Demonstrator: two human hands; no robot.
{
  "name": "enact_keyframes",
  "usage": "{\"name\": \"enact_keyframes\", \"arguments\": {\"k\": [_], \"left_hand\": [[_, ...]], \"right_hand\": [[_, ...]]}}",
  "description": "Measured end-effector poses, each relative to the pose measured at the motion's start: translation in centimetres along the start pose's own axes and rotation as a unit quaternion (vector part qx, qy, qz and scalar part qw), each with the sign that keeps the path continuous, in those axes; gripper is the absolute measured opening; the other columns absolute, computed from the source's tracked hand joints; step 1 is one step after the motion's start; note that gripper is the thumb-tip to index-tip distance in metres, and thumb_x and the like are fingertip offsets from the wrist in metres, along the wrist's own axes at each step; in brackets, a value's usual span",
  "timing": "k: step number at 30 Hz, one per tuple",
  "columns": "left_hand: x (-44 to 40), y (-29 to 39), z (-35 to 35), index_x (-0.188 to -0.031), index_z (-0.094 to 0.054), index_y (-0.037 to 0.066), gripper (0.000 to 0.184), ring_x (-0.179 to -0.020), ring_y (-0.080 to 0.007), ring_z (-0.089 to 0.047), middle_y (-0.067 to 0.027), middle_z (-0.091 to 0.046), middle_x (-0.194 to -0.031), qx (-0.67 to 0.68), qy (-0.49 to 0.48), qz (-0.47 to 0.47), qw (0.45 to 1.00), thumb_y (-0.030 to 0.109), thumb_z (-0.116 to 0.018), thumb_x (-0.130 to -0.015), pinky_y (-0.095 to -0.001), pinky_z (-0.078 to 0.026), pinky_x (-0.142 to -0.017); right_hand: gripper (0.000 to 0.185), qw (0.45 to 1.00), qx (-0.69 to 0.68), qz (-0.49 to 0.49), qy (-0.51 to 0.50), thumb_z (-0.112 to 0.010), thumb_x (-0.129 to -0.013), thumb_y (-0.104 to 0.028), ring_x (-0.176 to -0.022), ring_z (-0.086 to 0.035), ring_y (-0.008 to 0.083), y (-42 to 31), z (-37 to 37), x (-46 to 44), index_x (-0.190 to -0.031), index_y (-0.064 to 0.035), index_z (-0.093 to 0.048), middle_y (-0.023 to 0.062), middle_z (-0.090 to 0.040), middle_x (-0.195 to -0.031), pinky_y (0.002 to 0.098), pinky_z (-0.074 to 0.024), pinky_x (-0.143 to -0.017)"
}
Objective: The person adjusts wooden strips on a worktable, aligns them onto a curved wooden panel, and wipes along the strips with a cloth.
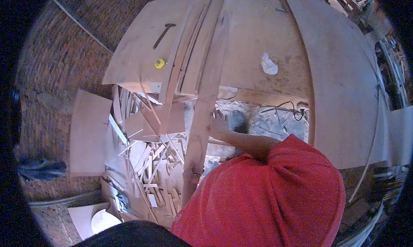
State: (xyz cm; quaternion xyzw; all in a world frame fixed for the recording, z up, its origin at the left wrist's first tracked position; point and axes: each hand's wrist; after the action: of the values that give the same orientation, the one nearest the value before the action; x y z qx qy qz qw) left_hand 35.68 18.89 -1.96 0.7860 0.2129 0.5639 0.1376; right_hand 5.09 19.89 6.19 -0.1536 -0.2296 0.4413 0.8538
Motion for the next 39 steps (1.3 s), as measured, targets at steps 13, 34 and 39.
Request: {"name": "enact_keyframes", "arguments": {"k": [13,34,39], "left_hand": [[-2.9,2.4,-8.0,-0.143,-0.048,0.007,0.053,-0.111,-0.0411,-0.063,-0.0163,-0.058,-0.135,0.0,-0.009,-0.01,1.0,0.023,-0.07,-0.098,-0.0583,-0.058,-0.08],[-14.0,4.9,-21.4,-0.143,-0.05,0.007,0.053,-0.114,-0.0366,-0.063,-0.0173,-0.059,-0.134,0.018,-0.048,0.009,0.999,0.024,-0.071,-0.097,-0.0582,-0.056,-0.083],[-17.3,5.5,-24.6,-0.141,-0.052,0.007,0.051,-0.114,-0.035,-0.064,-0.0173,-0.06,-0.135,0.022,-0.061,0.03,0.997,0.025,-0.072,-0.097,-0.0583,-0.057,-0.084]], "right_hand": [[0.077,1.0,-0.02,0.005,0.014,-0.065,-0.088,-0.033,-0.153,-0.02,0.0438,4.4,4.1,-6.7,-0.153,0.0,-0.037,0.0265,-0.027,-0.162,0.0661,-0.0231,-0.119],[0.084,1.0,-0.005,0.013,0.015,-0.066,-0.086,-0.037,-0.154,-0.022,0.0404,11.5,11.5,-19.7,-0.156,-0.0027,-0.035,0.0213,-0.028,-0.165,0.0677,-0.0197,-0.119],[0.077,0.998,-0.004,0.029,0.047,-0.064,-0.088,-0.031,-0.153,-0.023,0.0425,12.6,13.5,-22.1,-0.156,-0.0046,-0.036,0.0215,-0.032,-0.162,0.0657,-0.0223,-0.119]]}}
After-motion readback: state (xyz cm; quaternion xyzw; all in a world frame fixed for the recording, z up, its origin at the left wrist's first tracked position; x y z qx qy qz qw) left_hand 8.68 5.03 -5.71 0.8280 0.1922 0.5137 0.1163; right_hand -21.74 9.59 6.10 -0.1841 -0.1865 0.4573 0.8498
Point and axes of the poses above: each hand's wrist, its own x-axis away from the middle knuckle, its own z-axis out of the back of the hand, y = z × x
